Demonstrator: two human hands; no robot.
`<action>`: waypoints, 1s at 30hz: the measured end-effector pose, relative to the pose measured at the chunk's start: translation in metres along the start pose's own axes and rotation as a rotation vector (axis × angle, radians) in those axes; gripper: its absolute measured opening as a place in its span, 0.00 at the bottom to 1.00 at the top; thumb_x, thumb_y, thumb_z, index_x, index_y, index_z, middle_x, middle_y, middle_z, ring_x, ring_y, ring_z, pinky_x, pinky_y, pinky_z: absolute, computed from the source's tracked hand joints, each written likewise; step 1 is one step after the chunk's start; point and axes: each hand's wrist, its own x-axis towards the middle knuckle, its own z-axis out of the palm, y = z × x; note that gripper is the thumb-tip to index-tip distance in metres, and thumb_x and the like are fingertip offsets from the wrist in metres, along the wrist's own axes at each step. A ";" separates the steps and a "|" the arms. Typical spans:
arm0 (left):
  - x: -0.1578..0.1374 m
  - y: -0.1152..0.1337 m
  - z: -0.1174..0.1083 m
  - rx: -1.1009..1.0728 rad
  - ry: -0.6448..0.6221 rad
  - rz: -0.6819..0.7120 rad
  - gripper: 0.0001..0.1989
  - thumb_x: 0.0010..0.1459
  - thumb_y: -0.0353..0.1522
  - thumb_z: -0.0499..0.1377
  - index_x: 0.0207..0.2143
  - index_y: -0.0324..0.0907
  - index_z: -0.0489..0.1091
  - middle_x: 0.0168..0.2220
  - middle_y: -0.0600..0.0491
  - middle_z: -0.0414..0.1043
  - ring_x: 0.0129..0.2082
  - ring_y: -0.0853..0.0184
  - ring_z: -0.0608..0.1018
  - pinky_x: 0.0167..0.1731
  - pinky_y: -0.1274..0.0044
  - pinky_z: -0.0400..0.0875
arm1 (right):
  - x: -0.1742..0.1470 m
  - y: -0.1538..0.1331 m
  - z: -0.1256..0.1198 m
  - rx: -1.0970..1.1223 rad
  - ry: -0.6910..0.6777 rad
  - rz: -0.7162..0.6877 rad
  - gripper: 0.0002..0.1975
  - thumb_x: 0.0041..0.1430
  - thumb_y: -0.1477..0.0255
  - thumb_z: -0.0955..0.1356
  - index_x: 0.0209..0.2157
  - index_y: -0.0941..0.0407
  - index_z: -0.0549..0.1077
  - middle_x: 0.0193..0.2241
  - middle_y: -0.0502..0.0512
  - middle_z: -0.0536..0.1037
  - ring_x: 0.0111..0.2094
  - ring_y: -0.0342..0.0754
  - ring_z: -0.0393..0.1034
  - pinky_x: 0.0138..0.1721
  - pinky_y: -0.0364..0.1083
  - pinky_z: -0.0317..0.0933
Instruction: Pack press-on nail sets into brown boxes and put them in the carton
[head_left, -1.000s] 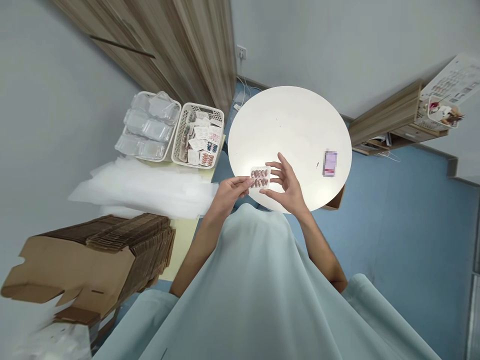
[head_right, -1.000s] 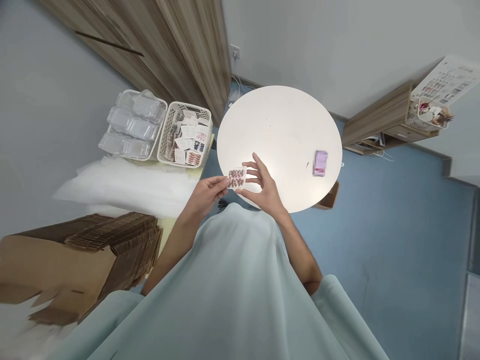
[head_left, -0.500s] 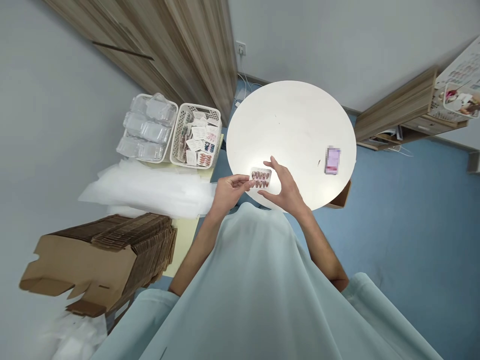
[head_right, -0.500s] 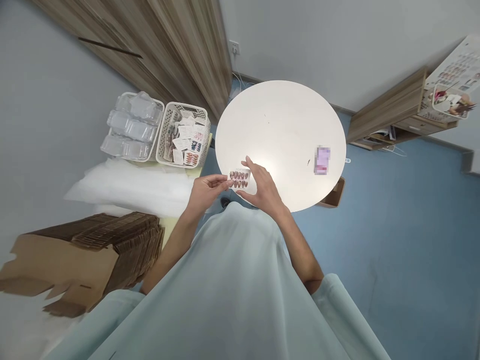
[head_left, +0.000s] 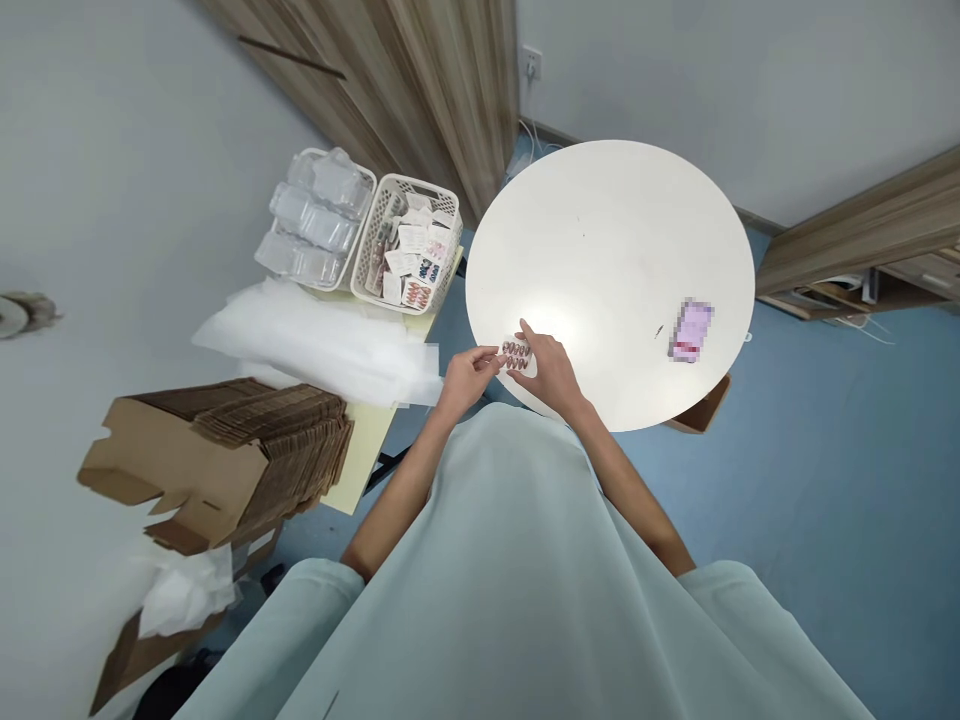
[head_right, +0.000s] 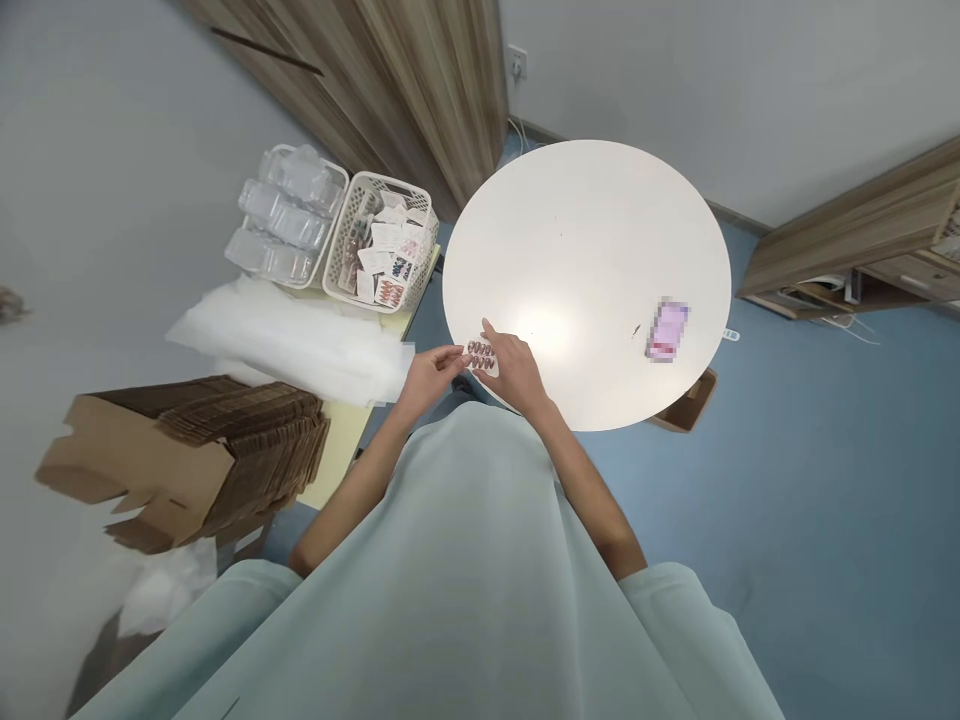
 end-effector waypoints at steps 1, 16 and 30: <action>0.003 -0.007 0.001 0.015 0.022 -0.009 0.27 0.53 0.53 0.71 0.44 0.41 0.81 0.40 0.45 0.84 0.36 0.59 0.84 0.45 0.67 0.79 | 0.003 0.006 0.007 -0.011 -0.015 0.009 0.48 0.67 0.69 0.72 0.80 0.50 0.47 0.63 0.63 0.77 0.62 0.64 0.70 0.64 0.64 0.65; 0.026 -0.038 -0.066 -0.055 0.119 -0.037 0.22 0.58 0.43 0.67 0.51 0.41 0.79 0.49 0.43 0.83 0.45 0.58 0.84 0.49 0.67 0.79 | 0.033 0.041 0.064 -0.169 -0.047 0.176 0.47 0.64 0.68 0.75 0.78 0.58 0.52 0.67 0.70 0.72 0.67 0.66 0.65 0.68 0.65 0.61; 0.093 -0.039 -0.195 -0.221 0.168 0.050 0.23 0.55 0.39 0.66 0.52 0.39 0.79 0.36 0.51 0.80 0.40 0.62 0.83 0.48 0.70 0.78 | 0.070 -0.065 0.063 -0.274 0.131 0.118 0.44 0.69 0.61 0.72 0.79 0.51 0.50 0.69 0.66 0.71 0.69 0.65 0.65 0.69 0.66 0.61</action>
